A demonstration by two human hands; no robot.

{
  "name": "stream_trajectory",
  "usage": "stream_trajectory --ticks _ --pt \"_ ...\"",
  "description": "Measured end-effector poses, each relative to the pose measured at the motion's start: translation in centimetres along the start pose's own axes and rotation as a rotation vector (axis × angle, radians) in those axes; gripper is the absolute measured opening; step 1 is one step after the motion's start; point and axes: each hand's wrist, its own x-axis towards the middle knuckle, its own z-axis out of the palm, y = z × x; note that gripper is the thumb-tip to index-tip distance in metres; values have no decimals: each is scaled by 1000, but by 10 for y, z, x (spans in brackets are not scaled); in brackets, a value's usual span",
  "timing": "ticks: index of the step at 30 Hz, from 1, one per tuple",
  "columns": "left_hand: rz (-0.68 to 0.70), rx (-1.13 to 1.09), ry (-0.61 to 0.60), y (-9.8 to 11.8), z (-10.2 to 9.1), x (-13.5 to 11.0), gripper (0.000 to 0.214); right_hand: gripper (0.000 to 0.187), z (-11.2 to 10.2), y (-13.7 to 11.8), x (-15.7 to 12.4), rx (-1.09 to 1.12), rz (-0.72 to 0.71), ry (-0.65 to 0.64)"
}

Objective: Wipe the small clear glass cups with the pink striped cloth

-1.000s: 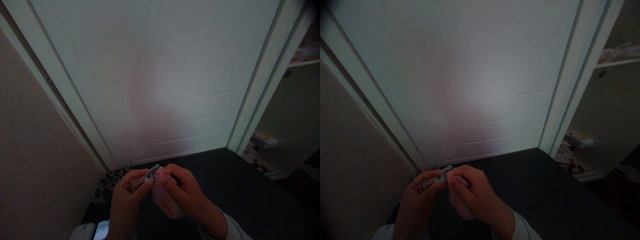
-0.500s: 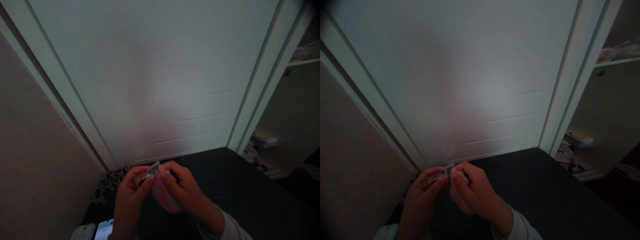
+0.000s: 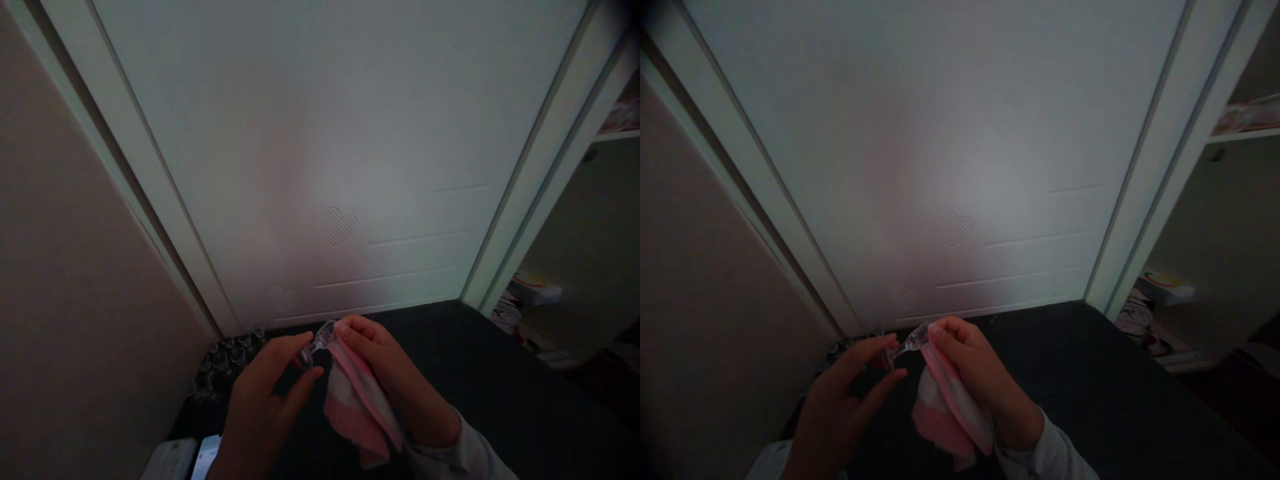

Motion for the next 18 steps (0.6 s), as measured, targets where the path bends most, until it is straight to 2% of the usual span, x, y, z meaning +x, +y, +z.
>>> stream_trajectory --ticks 3,6,14,18 --pt "37 53 0 0 -4 1 20 48 0 0 -1 13 11 0" --pt "5 92 34 -3 -6 -1 20 49 0 -2 -2 -1 7 -3" --pt "-186 76 120 0 -3 4 20 50 3 -9 -10 -173 -137 -31" --pt "-308 38 52 3 0 6 26 46 2 -8 -15 -285 -229 -22"
